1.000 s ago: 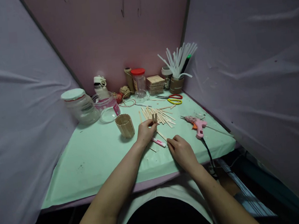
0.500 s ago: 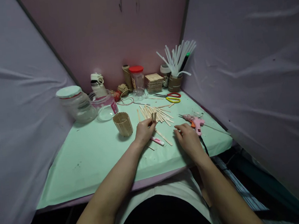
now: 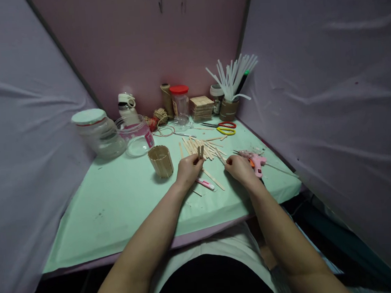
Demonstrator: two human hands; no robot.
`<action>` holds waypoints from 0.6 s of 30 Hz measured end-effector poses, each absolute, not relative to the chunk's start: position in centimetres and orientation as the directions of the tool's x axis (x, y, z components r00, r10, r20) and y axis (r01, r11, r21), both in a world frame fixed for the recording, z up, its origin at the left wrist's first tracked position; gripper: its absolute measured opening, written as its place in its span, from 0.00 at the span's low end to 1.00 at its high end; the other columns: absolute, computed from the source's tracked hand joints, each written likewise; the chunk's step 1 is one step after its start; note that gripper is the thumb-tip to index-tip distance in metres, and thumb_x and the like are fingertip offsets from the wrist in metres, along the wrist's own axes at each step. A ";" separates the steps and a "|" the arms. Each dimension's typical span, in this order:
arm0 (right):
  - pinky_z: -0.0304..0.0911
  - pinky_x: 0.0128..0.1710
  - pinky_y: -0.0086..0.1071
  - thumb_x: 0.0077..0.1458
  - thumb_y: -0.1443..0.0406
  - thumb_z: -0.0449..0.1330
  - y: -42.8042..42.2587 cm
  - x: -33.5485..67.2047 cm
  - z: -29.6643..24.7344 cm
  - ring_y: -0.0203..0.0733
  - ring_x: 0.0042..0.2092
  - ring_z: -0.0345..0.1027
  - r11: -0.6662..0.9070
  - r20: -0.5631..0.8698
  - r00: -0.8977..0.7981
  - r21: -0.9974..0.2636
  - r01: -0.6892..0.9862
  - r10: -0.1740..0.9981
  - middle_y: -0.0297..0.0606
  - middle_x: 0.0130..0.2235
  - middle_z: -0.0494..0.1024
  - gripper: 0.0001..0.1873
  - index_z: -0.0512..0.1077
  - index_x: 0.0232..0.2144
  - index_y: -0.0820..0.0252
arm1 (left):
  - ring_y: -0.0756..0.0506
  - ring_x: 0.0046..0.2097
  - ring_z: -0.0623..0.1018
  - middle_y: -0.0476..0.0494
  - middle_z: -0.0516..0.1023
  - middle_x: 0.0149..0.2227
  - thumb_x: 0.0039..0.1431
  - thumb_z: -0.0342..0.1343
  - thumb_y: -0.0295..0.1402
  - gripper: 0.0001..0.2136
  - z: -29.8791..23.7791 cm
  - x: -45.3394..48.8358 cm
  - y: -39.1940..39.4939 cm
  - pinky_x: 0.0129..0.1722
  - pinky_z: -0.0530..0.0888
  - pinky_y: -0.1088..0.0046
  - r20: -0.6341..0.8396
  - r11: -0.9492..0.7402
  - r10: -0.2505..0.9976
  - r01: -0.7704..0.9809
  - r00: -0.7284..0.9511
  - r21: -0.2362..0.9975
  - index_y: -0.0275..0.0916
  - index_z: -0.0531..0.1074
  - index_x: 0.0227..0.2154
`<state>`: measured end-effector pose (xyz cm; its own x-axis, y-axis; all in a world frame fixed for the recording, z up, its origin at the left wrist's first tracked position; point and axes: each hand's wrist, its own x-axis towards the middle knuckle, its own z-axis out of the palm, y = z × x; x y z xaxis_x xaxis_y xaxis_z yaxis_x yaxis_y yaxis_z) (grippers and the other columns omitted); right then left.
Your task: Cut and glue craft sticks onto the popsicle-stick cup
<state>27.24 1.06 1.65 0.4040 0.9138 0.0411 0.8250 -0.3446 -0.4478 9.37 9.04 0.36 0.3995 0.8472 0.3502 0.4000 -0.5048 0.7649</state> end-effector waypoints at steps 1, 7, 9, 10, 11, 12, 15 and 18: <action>0.60 0.34 0.33 0.52 0.69 0.54 0.0 27.6 1.8 0.46 0.34 0.71 -0.322 0.045 0.390 -0.482 0.815 0.920 0.46 0.30 0.78 0.09 0.75 0.30 0.64 | 0.50 0.26 0.69 0.49 0.73 0.23 0.56 0.55 0.35 0.09 0.4 9.4 9.0 0.28 0.62 0.75 0.348 -0.501 0.849 0.397 0.398 0.769 0.38 0.75 0.25; 0.62 0.34 0.30 0.54 0.59 0.56 -5.8 29.0 1.1 0.39 0.32 0.68 0.004 0.048 0.056 -0.798 0.603 0.997 0.34 0.30 0.76 0.10 0.72 0.29 0.59 | 0.50 0.27 0.70 0.50 0.74 0.24 0.56 0.55 0.35 0.08 0.3 9.4 9.1 0.29 0.63 0.75 0.335 -0.483 0.855 0.375 0.395 0.791 0.38 0.76 0.28; 0.62 0.35 0.31 0.53 0.59 0.57 -6.4 28.9 0.5 0.39 0.33 0.67 0.048 0.056 0.004 -0.877 0.479 0.998 0.34 0.29 0.75 0.10 0.72 0.28 0.59 | 0.50 0.27 0.70 0.50 0.74 0.24 0.55 0.55 0.35 0.08 0.4 9.4 9.1 0.29 0.63 0.75 0.333 -0.482 0.854 0.369 0.400 0.795 0.38 0.77 0.28; 0.62 0.35 0.31 0.53 0.59 0.57 -6.4 28.7 0.2 0.39 0.33 0.67 0.045 0.053 0.006 -0.892 0.451 0.999 0.34 0.30 0.75 0.09 0.72 0.28 0.59 | 0.50 0.27 0.70 0.50 0.73 0.23 0.55 0.55 0.35 0.08 0.4 9.4 9.1 0.29 0.63 0.75 0.333 -0.483 0.853 0.367 0.402 0.795 0.38 0.76 0.27; 0.62 0.36 0.31 0.53 0.60 0.57 -6.4 28.5 0.1 0.39 0.34 0.67 0.046 0.057 0.011 -0.898 0.438 0.998 0.34 0.30 0.75 0.09 0.72 0.28 0.59 | 0.50 0.27 0.69 0.50 0.73 0.23 0.55 0.55 0.35 0.08 0.4 9.4 9.1 0.29 0.63 0.75 0.334 -0.485 0.852 0.367 0.402 0.794 0.38 0.76 0.27; 0.62 0.37 0.32 0.53 0.60 0.58 -6.3 28.2 0.0 0.40 0.34 0.67 0.054 0.067 0.014 -0.898 0.436 0.998 0.35 0.31 0.75 0.08 0.72 0.28 0.59 | 0.50 0.27 0.69 0.50 0.72 0.23 0.55 0.55 0.35 0.08 0.4 9.4 9.1 0.29 0.63 0.75 0.335 -0.485 0.852 0.367 0.402 0.793 0.38 0.76 0.26; 0.61 0.37 0.32 0.52 0.61 0.58 -5.7 27.4 0.1 0.40 0.35 0.67 0.078 0.097 0.018 -0.883 0.462 0.995 0.34 0.30 0.75 0.07 0.72 0.26 0.58 | 0.50 0.27 0.69 0.50 0.72 0.23 0.55 0.55 0.35 0.08 0.4 9.4 9.2 0.29 0.63 0.75 0.334 -0.483 0.854 0.369 0.398 0.794 0.38 0.76 0.26; 0.61 0.37 0.32 0.51 0.61 0.59 -5.4 26.9 0.4 0.40 0.34 0.67 0.068 0.092 0.026 -0.872 0.485 0.995 0.34 0.29 0.75 0.07 0.73 0.26 0.58 | 0.50 0.27 0.69 0.50 0.73 0.23 0.55 0.55 0.35 0.08 0.2 9.4 9.2 0.29 0.63 0.76 0.326 -0.477 0.855 0.364 0.403 0.800 0.38 0.77 0.27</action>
